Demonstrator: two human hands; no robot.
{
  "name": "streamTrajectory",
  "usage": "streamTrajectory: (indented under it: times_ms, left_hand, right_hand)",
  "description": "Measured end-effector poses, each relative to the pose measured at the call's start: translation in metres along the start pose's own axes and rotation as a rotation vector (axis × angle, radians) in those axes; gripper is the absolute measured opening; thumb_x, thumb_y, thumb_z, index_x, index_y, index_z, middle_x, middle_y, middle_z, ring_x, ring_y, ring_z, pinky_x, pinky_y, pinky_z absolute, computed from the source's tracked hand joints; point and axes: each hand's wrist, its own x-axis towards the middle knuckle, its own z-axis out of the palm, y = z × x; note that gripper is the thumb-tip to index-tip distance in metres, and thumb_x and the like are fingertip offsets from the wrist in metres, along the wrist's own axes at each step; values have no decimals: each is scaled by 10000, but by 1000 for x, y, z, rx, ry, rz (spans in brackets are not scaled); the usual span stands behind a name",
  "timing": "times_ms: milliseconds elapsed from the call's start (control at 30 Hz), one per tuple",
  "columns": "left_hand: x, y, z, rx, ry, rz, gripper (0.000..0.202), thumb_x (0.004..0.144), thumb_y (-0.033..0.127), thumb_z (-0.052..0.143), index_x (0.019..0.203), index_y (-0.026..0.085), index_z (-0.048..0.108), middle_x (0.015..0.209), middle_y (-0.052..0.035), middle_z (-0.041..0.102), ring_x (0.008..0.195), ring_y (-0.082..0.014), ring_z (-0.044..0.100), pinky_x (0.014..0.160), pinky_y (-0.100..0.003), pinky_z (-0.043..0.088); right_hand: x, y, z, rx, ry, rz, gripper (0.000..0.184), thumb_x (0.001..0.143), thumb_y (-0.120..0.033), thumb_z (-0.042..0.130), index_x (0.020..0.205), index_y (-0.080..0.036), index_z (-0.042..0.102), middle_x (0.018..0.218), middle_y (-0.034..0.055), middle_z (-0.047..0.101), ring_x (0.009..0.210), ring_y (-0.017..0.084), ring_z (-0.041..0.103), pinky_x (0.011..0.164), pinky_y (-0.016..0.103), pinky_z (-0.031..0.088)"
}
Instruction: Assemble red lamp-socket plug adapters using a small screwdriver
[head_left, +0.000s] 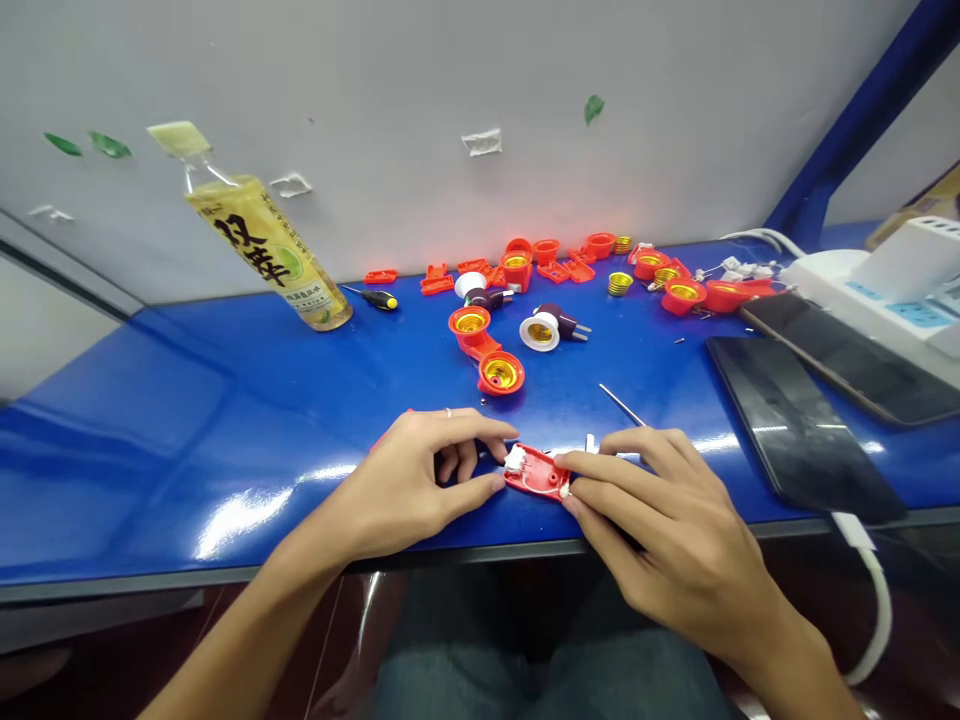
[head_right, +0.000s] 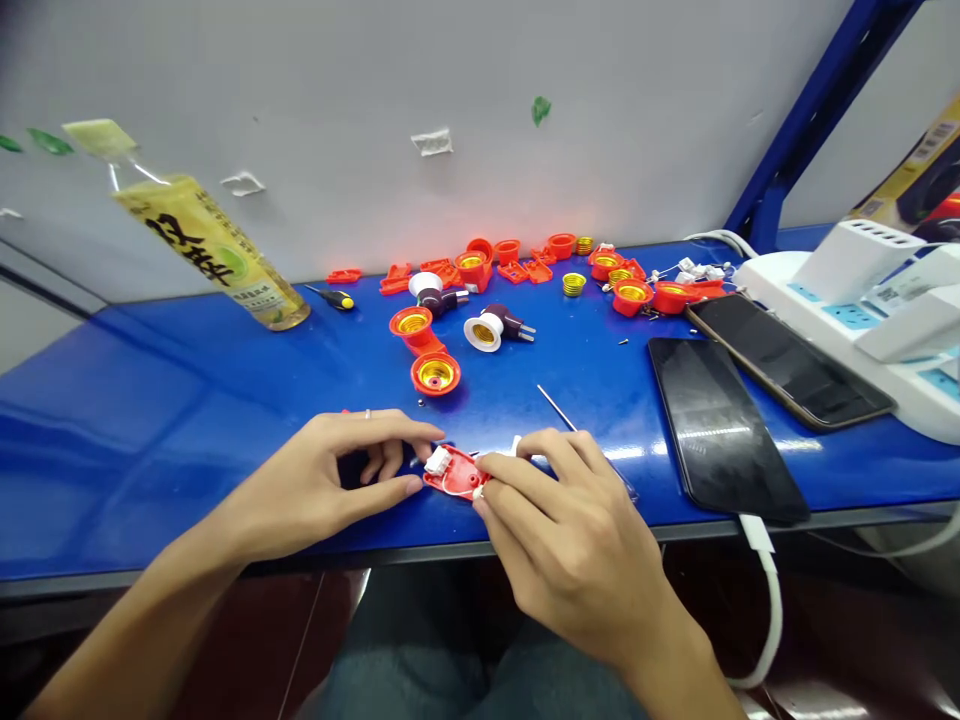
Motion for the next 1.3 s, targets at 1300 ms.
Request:
streamTrajectory:
  times_ms: [1300]
  left_hand:
    - [2, 3, 1, 22, 64, 71, 121, 910, 245, 662, 983, 210, 752, 769, 40, 649, 615, -68, 525, 568, -181, 412]
  right_hand:
    - [0, 0, 1, 2, -6, 4, 181, 887, -51, 673, 1030, -162, 671, 1095, 15, 748, 941, 220, 563, 794, 403, 448]
